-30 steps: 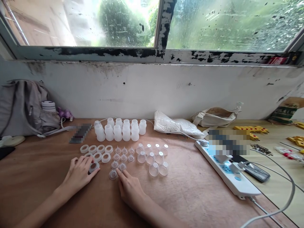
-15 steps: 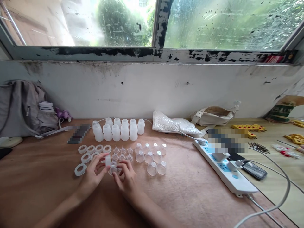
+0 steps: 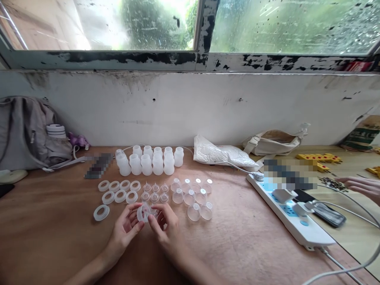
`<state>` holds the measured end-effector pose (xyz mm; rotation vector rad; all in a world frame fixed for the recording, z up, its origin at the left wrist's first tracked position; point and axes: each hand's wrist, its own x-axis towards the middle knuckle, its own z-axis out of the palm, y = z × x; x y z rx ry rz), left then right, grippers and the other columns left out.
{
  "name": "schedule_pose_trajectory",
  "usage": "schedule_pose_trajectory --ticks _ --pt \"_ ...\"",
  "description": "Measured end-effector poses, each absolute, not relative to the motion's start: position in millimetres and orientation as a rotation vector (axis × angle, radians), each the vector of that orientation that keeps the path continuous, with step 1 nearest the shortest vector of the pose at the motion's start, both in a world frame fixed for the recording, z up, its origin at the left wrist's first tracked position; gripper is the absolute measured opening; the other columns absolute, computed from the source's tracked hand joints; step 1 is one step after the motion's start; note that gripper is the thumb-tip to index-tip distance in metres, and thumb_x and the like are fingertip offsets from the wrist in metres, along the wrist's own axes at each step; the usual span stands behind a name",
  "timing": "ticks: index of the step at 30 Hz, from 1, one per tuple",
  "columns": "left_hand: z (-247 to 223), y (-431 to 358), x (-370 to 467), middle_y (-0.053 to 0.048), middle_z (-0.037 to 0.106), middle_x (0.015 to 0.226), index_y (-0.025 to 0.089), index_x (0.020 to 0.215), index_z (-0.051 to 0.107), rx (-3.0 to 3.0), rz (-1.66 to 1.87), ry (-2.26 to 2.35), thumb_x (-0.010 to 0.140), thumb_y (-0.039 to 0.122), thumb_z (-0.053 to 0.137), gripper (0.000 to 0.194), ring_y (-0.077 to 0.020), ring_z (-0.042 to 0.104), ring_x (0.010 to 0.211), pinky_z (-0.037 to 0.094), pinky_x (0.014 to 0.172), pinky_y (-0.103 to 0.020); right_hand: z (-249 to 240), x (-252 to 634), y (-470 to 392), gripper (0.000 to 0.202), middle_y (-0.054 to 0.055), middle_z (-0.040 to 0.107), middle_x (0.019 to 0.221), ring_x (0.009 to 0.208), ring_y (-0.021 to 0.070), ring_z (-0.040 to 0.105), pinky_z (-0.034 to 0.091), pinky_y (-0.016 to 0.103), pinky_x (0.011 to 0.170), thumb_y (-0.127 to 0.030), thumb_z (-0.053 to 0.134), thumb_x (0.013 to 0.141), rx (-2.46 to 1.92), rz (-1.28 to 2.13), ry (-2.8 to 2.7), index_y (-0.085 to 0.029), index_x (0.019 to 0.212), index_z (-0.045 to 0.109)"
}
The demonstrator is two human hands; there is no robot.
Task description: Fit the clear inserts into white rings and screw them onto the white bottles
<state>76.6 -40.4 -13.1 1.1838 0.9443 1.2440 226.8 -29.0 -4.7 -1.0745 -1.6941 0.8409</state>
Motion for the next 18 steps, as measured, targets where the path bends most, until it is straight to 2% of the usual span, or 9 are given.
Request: schedule_pose_trajectory --ticks 4,8,12,18 --pt "-12.5 -42.4 77.0 -0.01 0.056 0.11 0.019 0.108 0.041 1.196 1.214 0.91 0.075 0.024 0.059 0.038 -0.0217 0.05 0.107 0.04 0.092 -0.033 -9.3 227.3 -27.4 0.017 -0.003 0.047 0.063 0.053 0.0088 0.046 0.042 0.021 0.049 -0.03 0.053 0.078 -1.079 0.936 -1.655 -0.018 0.088 0.046" --pt "-9.4 -44.6 76.7 -0.01 0.056 0.11 0.019 0.109 0.041 1.216 1.184 0.896 0.076 0.023 0.058 0.037 -0.022 0.05 0.107 0.04 0.092 -0.033 -11.8 227.0 -27.9 0.022 -0.001 0.05 0.07 0.056 0.0093 0.049 0.044 0.022 0.051 -0.029 0.056 0.076 -1.043 0.941 -1.674 -0.019 0.09 0.043" --pt "-6.9 -45.4 76.9 -0.01 0.056 0.109 0.019 0.108 0.042 1.231 1.175 0.891 0.076 0.024 0.058 0.036 -0.0221 0.051 0.105 0.041 0.091 -0.033 -13.2 227.1 -28.2 0.024 0.003 0.054 0.084 0.066 0.0115 0.053 0.047 0.024 0.055 -0.027 0.058 0.075 -1.012 0.847 -1.709 -0.019 0.093 0.045" --pt "-5.7 -44.8 77.3 -0.011 0.057 0.106 0.018 0.107 0.043 1.253 1.185 0.908 0.074 0.025 0.059 0.037 -0.0225 0.053 0.103 0.041 0.092 -0.035 -13.3 228.1 -27.0 0.019 0.004 0.057 0.083 0.067 0.012 0.053 0.047 0.024 0.056 -0.026 0.057 0.075 -1.002 0.78 -1.772 -0.019 0.092 0.051"
